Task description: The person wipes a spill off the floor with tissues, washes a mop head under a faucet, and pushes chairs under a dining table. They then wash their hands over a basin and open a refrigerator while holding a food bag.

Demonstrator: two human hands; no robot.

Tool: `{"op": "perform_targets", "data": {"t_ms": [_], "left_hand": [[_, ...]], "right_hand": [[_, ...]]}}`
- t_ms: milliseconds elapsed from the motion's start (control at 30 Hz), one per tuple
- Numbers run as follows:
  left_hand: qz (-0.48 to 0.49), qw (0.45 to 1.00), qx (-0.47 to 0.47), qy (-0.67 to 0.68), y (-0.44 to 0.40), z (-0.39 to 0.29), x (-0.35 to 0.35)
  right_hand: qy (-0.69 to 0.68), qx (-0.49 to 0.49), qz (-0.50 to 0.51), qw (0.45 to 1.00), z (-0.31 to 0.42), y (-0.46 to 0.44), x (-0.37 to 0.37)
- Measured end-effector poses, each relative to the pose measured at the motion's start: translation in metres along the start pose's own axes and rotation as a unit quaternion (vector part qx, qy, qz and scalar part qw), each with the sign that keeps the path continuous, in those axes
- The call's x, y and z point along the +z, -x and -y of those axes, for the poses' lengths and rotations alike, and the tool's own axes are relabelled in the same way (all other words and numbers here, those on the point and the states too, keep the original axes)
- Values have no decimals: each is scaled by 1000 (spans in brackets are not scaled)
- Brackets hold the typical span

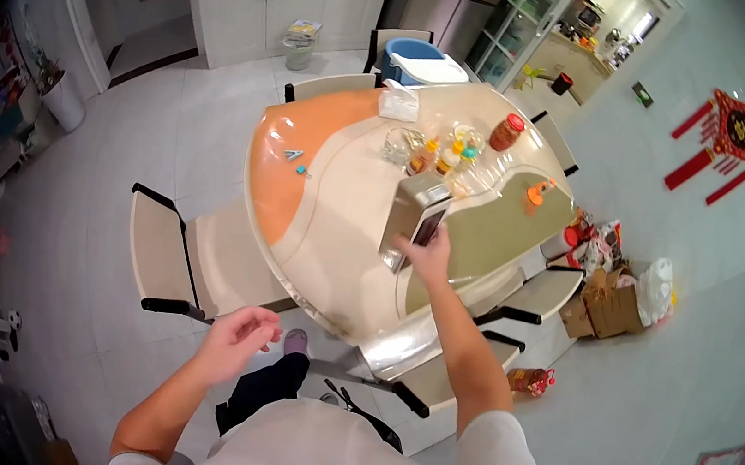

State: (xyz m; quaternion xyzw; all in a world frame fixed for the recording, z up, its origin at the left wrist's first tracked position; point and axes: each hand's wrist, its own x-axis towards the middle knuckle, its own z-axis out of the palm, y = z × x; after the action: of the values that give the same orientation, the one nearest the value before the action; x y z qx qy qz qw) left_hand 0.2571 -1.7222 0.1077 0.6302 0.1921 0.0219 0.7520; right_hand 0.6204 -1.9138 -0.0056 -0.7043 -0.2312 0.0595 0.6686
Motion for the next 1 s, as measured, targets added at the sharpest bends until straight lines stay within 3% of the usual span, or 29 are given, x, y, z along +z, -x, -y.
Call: {"op": "perform_targets", "data": {"t_ms": [67, 133, 200, 300, 333, 400, 433, 533, 567, 667, 700, 733, 800, 867, 933, 1000], "left_hand": [[-6, 988, 137, -64, 10, -51, 2], [55, 925, 310, -213, 10, -123, -2], [102, 868, 437, -212, 4, -163, 2], [147, 845, 484, -172, -23, -186, 33], [-7, 781, 622, -50, -47, -180, 65], [-164, 672, 719, 67, -52, -191, 68], [-53, 799, 599, 10, -29, -213, 49], [-49, 787, 614, 36, -32, -193, 55], [37, 827, 561, 16, -29, -202, 39], [98, 886, 449, -57, -3, -196, 33], [73, 878, 463, -101, 6, -195, 31], [38, 867, 472, -155, 21, -192, 26], [-22, 841, 465, -274, 48, -181, 12], [-127, 890, 365, -242, 72, -133, 12], [-209, 924, 220, -231, 92, -74, 3], [-373, 898, 79, -221, 115, 21, -17]], "right_hand": [[-24, -21, -72, 997, -29, -57, 16], [-59, 28, -127, 990, -38, -96, 34], [-46, 8, -141, 989, -63, -126, 43], [-15, 20, -167, 986, -88, -137, 54], [2, 48, -182, 982, -95, -137, 56], [40, 6, -217, 975, -144, -147, 48], [54, 18, -216, 975, -161, -152, 42], [14, 49, -137, 989, -135, -148, 38], [35, 60, -145, 987, -131, -148, 39], [33, -8, -85, 996, -148, -148, 26], [102, 51, -68, 991, -147, -134, 23], [326, 227, -126, 909, -120, -114, 37], [292, 233, -86, 923, -81, -74, 54], [375, 78, -65, 921, -110, -46, 48], [347, 26, -13, 938, -90, -4, 79], [322, -3, 71, 944, -81, 32, 113]]}}
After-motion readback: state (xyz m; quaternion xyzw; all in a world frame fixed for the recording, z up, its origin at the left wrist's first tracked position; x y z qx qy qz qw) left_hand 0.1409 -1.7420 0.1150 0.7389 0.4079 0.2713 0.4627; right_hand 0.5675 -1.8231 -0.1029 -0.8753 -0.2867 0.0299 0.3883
